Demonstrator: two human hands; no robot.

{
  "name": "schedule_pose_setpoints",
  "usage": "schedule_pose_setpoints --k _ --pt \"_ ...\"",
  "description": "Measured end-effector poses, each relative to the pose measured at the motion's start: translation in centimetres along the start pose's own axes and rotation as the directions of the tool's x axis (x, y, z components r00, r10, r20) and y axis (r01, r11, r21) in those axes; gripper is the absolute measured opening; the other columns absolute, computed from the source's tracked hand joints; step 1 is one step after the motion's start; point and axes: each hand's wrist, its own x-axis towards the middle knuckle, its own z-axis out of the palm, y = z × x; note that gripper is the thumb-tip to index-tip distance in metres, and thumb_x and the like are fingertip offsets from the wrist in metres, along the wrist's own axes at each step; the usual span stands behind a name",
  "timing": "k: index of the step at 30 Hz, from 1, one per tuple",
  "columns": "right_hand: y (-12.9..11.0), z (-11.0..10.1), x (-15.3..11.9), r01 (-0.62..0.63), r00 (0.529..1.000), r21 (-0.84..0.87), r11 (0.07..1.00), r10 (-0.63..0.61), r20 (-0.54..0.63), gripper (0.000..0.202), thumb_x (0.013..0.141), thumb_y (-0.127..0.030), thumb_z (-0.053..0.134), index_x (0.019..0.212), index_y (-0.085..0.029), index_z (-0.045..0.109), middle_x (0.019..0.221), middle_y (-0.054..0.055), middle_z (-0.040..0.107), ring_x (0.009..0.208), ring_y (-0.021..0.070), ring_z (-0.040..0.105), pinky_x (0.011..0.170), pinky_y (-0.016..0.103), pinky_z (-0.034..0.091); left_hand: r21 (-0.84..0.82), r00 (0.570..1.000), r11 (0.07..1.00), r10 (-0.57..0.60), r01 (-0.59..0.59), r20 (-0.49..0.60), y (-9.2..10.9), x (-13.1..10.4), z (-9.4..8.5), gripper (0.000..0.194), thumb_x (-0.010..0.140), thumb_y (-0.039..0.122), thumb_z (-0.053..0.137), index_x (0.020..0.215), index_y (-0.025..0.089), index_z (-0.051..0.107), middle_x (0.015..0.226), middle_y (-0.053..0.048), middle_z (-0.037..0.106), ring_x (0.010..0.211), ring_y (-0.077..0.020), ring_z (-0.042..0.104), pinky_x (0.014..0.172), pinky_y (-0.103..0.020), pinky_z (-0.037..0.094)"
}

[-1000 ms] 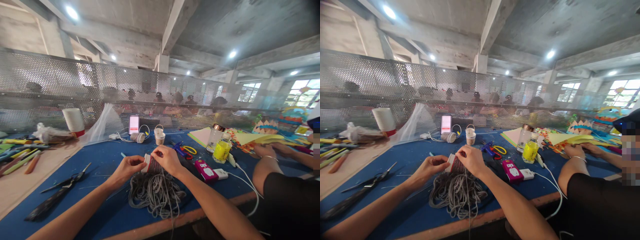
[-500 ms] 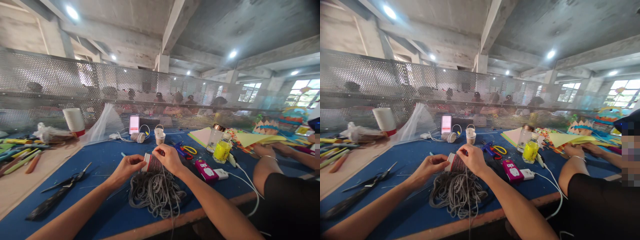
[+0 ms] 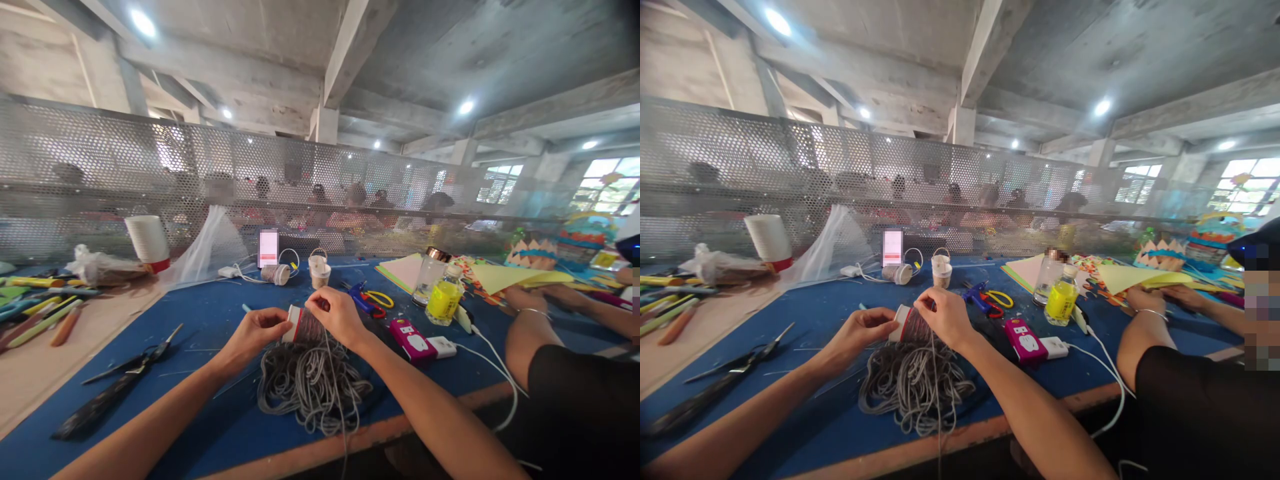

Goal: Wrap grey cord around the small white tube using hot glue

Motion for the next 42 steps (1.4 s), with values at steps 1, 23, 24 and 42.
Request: schedule_pose_setpoints --k 1,23,24,42 --pt "-0.03 -0.03 0.01 0.001 1.0 0.002 1.0 -0.001 0.0 0.012 0.088 -0.028 0.056 0.082 -0.021 0.062 0.077 -0.001 0.065 0.067 0.0113 0.057 0.064 0.021 0.039 0.0 1.0 1.0 0.0 0.0 -0.001 0.04 -0.01 0.0 0.021 0.077 0.035 0.068 0.08 0.015 0.07 0.071 -0.001 0.065 0.066 -0.0132 0.053 0.062 -0.023 0.037" --pt "-0.01 0.0 -0.11 -0.004 1.0 -0.045 0.999 0.005 0.019 0.012 0.088 -0.028 0.056 0.082 -0.021 0.063 0.078 0.0 0.065 0.07 0.0124 0.058 0.065 0.022 0.04 -0.032 1.0 0.999 -0.005 0.005 0.001 -0.05 0.09 0.15 0.02 0.076 0.034 0.069 0.08 0.015 0.07 0.074 -0.002 0.067 0.067 -0.0143 0.056 0.064 -0.024 0.041" --pt "0.0 0.0 -0.1 -0.002 1.0 -0.046 0.999 0.003 0.019 0.012 0.088 -0.028 0.056 0.082 -0.021 0.063 0.078 0.0 0.065 0.07 0.0124 0.058 0.065 0.022 0.04 -0.033 1.0 0.999 -0.006 0.006 0.0 0.0 0.07 0.19 0.02 0.076 0.034 0.069 0.08 0.015 0.07 0.074 -0.002 0.067 0.068 -0.0143 0.056 0.065 -0.024 0.041" --pt "-0.03 0.04 -0.07 -0.016 0.999 -0.045 0.999 0.018 0.035 0.013 0.087 -0.03 0.057 0.081 -0.021 0.063 0.077 0.0 0.065 0.069 0.0125 0.058 0.065 0.022 0.041 -0.004 1.0 1.0 -0.016 0.016 -0.014 0.47 -0.04 0.35 0.024 0.073 0.038 0.07 0.079 0.015 0.071 0.073 -0.003 0.068 0.066 -0.0164 0.057 0.063 -0.025 0.042"
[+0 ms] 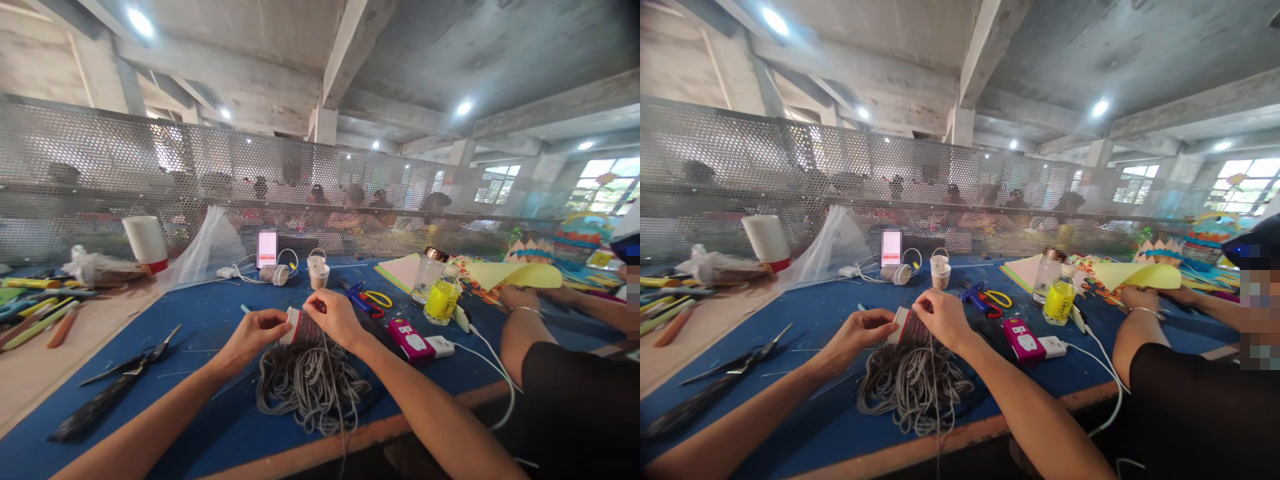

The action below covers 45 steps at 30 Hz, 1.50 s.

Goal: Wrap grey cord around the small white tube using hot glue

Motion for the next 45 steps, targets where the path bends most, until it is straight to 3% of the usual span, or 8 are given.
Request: schedule_pose_setpoints --k 20,27,29,32,35,45 --pt "0.4 0.0 0.2 0.012 1.0 0.049 0.999 -0.012 -0.014 0.017 0.089 -0.031 0.055 0.083 -0.021 0.067 0.081 0.001 0.066 0.074 0.0128 0.059 0.069 0.022 0.042 0.01 1.0 1.0 0.008 -0.008 -0.013 -0.3 0.0 -0.1 0.022 0.075 0.036 0.068 0.08 0.015 0.071 0.069 -0.001 0.065 0.062 -0.0138 0.053 0.06 -0.024 0.038" --pt "0.5 -0.9 0.6 -0.085 0.988 0.132 0.988 0.101 -0.12 0.033 0.093 -0.045 0.045 0.105 -0.022 0.066 0.098 0.005 0.063 0.079 0.0133 0.059 0.075 0.024 0.045 -0.008 0.994 0.999 0.05 -0.051 -0.1 0.1 0.0 -0.1 0.02 0.074 0.036 0.069 0.075 0.016 0.072 0.066 -0.001 0.064 0.062 -0.0143 0.054 0.062 -0.025 0.039" --pt "0.8 -0.7 0.5 -0.152 0.983 0.16 0.975 0.166 -0.079 0.038 0.092 -0.05 0.045 0.114 -0.024 0.062 0.104 0.005 0.063 0.081 0.0136 0.06 0.075 0.025 0.046 -0.034 0.992 0.998 0.048 -0.052 -0.118 0.1 0.1 -0.2 0.021 0.074 0.037 0.069 0.076 0.016 0.073 0.069 -0.002 0.066 0.063 -0.0144 0.054 0.062 -0.025 0.04" --pt "1.4 -0.2 0.3 -0.261 0.965 0.183 0.948 0.249 0.085 0.045 0.091 -0.056 0.043 0.12 -0.025 0.058 0.104 0.005 0.066 0.082 0.0153 0.062 0.077 0.028 0.046 -0.096 0.991 0.995 0.026 -0.039 -0.131 -0.1 0.2 -0.3 0.022 0.073 0.037 0.07 0.081 0.017 0.073 0.073 -0.003 0.068 0.064 -0.0145 0.055 0.064 -0.025 0.041" --pt "1.8 0.3 0.2 -0.283 0.952 0.229 0.932 0.243 0.188 0.046 0.091 -0.058 0.041 0.116 -0.024 0.06 0.099 0.005 0.068 0.087 0.0175 0.063 0.08 0.029 0.045 -0.16 0.991 0.987 -0.005 -0.017 -0.135 -0.4 0.3 -0.5 0.021 0.073 0.036 0.071 0.083 0.017 0.073 0.072 -0.002 0.068 0.064 -0.0129 0.056 0.064 -0.024 0.042" --pt "0.6 -0.3 0.3 -0.196 0.978 0.347 0.917 0.157 0.138 0.036 0.089 -0.046 0.052 0.117 -0.023 0.058 0.112 0.004 0.063 0.091 0.0152 0.061 0.08 0.026 0.046 -0.282 0.991 0.959 -0.026 -0.011 -0.128 0.0 0.3 -0.4 0.022 0.075 0.038 0.069 0.078 0.017 0.072 0.082 -0.005 0.07 0.074 -0.0157 0.06 0.072 -0.027 0.047"
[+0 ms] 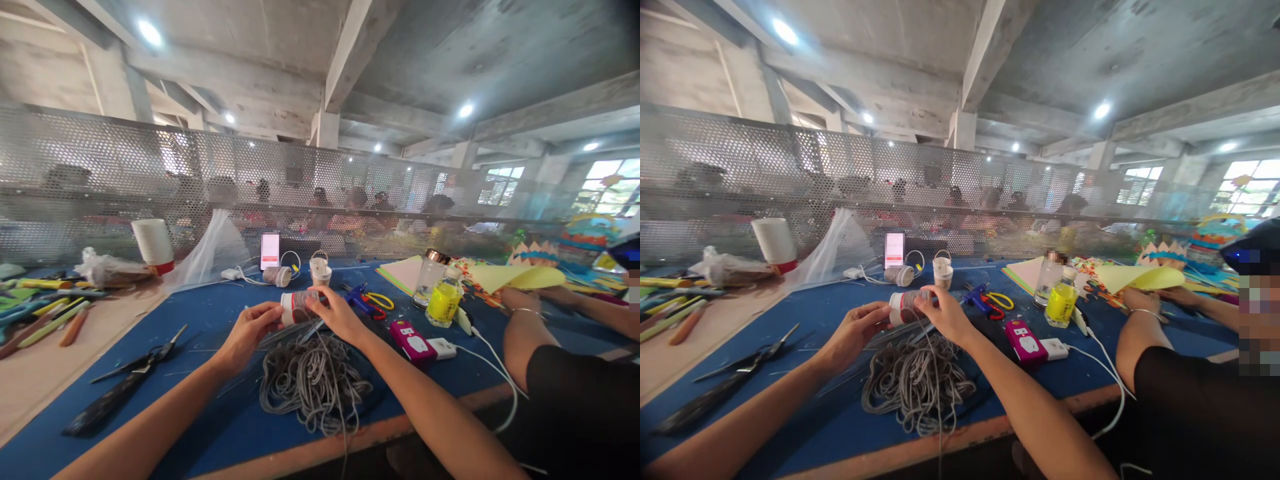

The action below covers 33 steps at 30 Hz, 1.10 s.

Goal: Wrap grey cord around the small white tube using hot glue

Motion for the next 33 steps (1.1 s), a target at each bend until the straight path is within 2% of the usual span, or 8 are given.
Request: schedule_pose_setpoints --k 9,19,22,24,26,29,31,33 --pt "-0.2 0.0 -0.1 0.083 0.995 0.056 0.995 -0.086 0.054 0.034 0.087 -0.034 0.057 0.119 -0.025 0.055 0.123 0.004 0.057 0.104 0.0167 0.057 0.086 0.028 0.047 -0.036 1.0 0.999 -0.023 0.023 0.011 -0.4 0.2 -0.5 0.02 0.076 0.035 0.07 0.071 0.015 0.069 0.071 -0.003 0.068 0.065 -0.0127 0.057 0.068 -0.025 0.046" --pt "0.3 0.0 -0.1 0.096 0.993 0.022 0.995 -0.098 0.06 0.038 0.088 -0.037 0.057 0.123 -0.026 0.053 0.125 0.005 0.056 0.101 0.0153 0.059 0.085 0.026 0.048 -0.013 0.999 0.999 -0.032 0.032 0.017 -0.4 0.1 -0.3 0.018 0.074 0.035 0.071 0.075 0.016 0.072 0.074 -0.004 0.069 0.067 -0.0139 0.059 0.069 -0.024 0.047" --pt "0.9 -0.8 0.5 0.106 0.994 -0.063 0.992 -0.105 0.012 0.036 0.092 -0.04 0.048 0.124 -0.024 0.052 0.123 0.006 0.056 0.099 0.0136 0.06 0.086 0.026 0.047 -0.014 1.0 1.0 -0.012 0.012 -0.006 -0.8 0.5 -0.6 0.019 0.073 0.035 0.072 0.076 0.016 0.073 0.076 -0.004 0.069 0.068 -0.0136 0.058 0.068 -0.023 0.046" --pt "1.6 -2.1 1.0 0.065 0.993 -0.232 0.971 -0.087 -0.085 0.033 0.093 -0.04 0.047 0.119 -0.021 0.053 0.12 0.007 0.057 0.093 0.0125 0.062 0.085 0.025 0.047 -0.032 1.0 0.999 0.009 -0.01 -0.025 -1.0 0.7 -0.8 0.018 0.074 0.035 0.072 0.075 0.016 0.073 0.077 -0.004 0.068 0.068 -0.0129 0.056 0.067 -0.022 0.046" --pt "2.3 -3.9 1.3 -0.052 0.983 -0.467 0.883 -0.037 -0.179 0.03 0.092 -0.037 0.049 0.115 -0.02 0.055 0.116 0.008 0.058 0.092 0.014 0.062 0.085 0.027 0.046 -0.046 0.999 0.999 0.009 -0.011 -0.036 -1.1 0.7 -1.0 0.017 0.073 0.033 0.073 0.073 0.016 0.073 0.076 -0.003 0.067 0.068 -0.0122 0.055 0.067 -0.022 0.046" --pt "3.6 -6.5 1.1 -0.256 0.966 -0.755 0.604 0.127 -0.226 0.028 0.09 -0.038 0.05 0.108 -0.018 0.059 0.111 0.011 0.061 0.103 0.0209 0.059 0.089 0.032 0.044 -0.051 1.0 0.999 0.01 -0.011 -0.03 -1.1 0.7 -1.0 0.018 0.073 0.033 0.073 0.071 0.016 0.072 0.076 -0.003 0.066 0.069 -0.0132 0.055 0.069 -0.023 0.046" --pt "4.4 -7.6 0.7 -0.321 0.937 -0.844 0.429 0.273 -0.217 0.033 0.089 -0.04 0.052 0.111 -0.016 0.058 0.115 0.015 0.06 0.108 0.0253 0.058 0.089 0.035 0.044 -0.054 0.999 0.998 0.01 -0.012 -0.04 -1.1 0.6 -1.0 0.018 0.072 0.033 0.074 0.071 0.015 0.072 0.075 -0.003 0.066 0.068 -0.0131 0.054 0.069 -0.023 0.046" --pt "5.3 -8.0 0.3 -0.341 0.913 -0.864 0.371 0.349 -0.211 0.04 0.084 -0.042 0.059 0.11 -0.012 0.059 0.113 0.018 0.062 0.105 0.0292 0.06 0.086 0.037 0.046 -0.06 0.999 0.998 -0.001 -0.002 -0.047 -1.1 0.7 -1.0 0.018 0.072 0.033 0.075 0.072 0.015 0.071 0.074 -0.003 0.065 0.067 -0.0131 0.054 0.068 -0.024 0.046"
